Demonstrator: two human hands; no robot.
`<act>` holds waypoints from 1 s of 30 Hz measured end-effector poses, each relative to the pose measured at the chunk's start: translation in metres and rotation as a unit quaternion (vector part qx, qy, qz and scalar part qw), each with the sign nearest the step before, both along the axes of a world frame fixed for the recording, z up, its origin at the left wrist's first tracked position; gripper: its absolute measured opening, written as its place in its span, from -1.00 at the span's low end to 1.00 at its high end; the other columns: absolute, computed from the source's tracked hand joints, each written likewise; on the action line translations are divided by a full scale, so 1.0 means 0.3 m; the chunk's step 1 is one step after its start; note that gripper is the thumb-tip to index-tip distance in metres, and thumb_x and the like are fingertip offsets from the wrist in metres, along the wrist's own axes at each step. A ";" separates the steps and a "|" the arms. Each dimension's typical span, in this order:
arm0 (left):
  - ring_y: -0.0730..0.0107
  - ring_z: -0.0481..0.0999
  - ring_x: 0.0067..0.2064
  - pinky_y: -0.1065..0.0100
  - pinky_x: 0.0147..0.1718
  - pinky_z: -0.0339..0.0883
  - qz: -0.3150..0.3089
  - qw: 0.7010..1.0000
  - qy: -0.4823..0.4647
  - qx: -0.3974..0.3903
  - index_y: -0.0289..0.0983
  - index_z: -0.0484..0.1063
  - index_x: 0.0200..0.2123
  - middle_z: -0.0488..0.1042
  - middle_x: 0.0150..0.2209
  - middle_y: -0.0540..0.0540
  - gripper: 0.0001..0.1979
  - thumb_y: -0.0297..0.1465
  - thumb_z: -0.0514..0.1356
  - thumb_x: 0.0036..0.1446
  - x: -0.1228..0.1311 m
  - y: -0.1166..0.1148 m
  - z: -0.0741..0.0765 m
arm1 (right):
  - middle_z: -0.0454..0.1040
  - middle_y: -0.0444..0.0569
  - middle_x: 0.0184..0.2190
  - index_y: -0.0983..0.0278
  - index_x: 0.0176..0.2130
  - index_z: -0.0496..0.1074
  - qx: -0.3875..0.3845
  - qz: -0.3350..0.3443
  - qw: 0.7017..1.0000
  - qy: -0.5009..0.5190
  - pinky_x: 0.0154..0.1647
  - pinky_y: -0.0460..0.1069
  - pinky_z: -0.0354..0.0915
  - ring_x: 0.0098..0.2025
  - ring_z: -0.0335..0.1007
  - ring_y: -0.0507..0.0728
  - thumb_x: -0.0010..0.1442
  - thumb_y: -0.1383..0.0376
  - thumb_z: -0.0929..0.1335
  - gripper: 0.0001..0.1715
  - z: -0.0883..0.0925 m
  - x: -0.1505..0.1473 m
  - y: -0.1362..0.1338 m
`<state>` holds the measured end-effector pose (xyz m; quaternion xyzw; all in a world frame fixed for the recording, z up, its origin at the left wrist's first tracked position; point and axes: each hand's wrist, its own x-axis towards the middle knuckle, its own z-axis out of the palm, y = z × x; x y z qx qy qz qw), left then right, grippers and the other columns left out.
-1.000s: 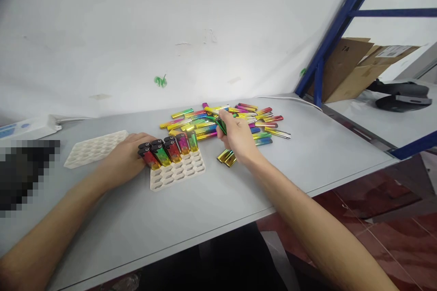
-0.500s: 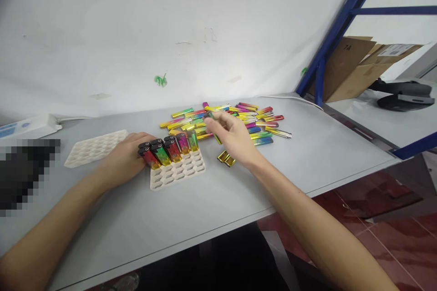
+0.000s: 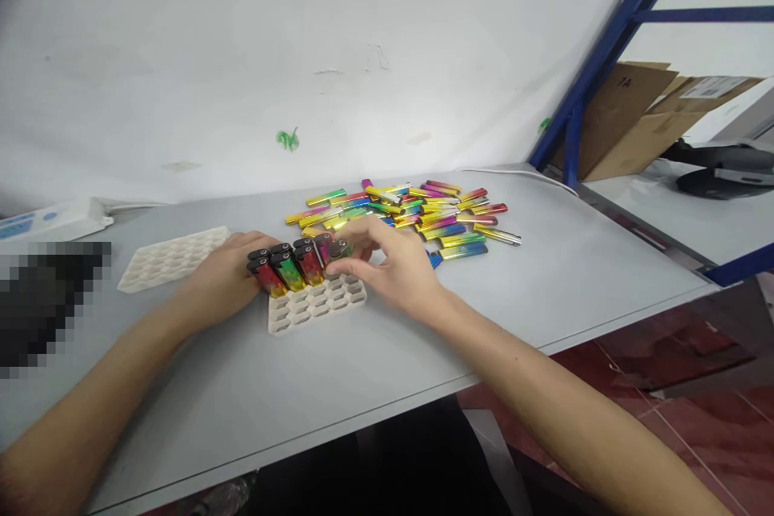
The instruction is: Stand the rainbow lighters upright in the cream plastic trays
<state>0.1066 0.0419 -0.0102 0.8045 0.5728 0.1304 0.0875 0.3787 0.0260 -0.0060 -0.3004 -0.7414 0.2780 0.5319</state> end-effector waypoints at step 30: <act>0.02 0.40 0.10 0.06 0.05 0.35 -0.006 1.000 -0.004 -0.002 -0.20 0.50 -0.01 0.54 0.04 -0.15 -0.61 -0.42 0.00 0.17 0.002 -0.006 0.009 | 0.44 0.00 -0.25 0.21 -0.09 0.61 0.137 -0.109 0.968 -0.177 -0.22 0.00 0.39 -0.21 0.43 0.10 0.45 0.20 0.30 -0.71 -0.007 -0.029 -0.016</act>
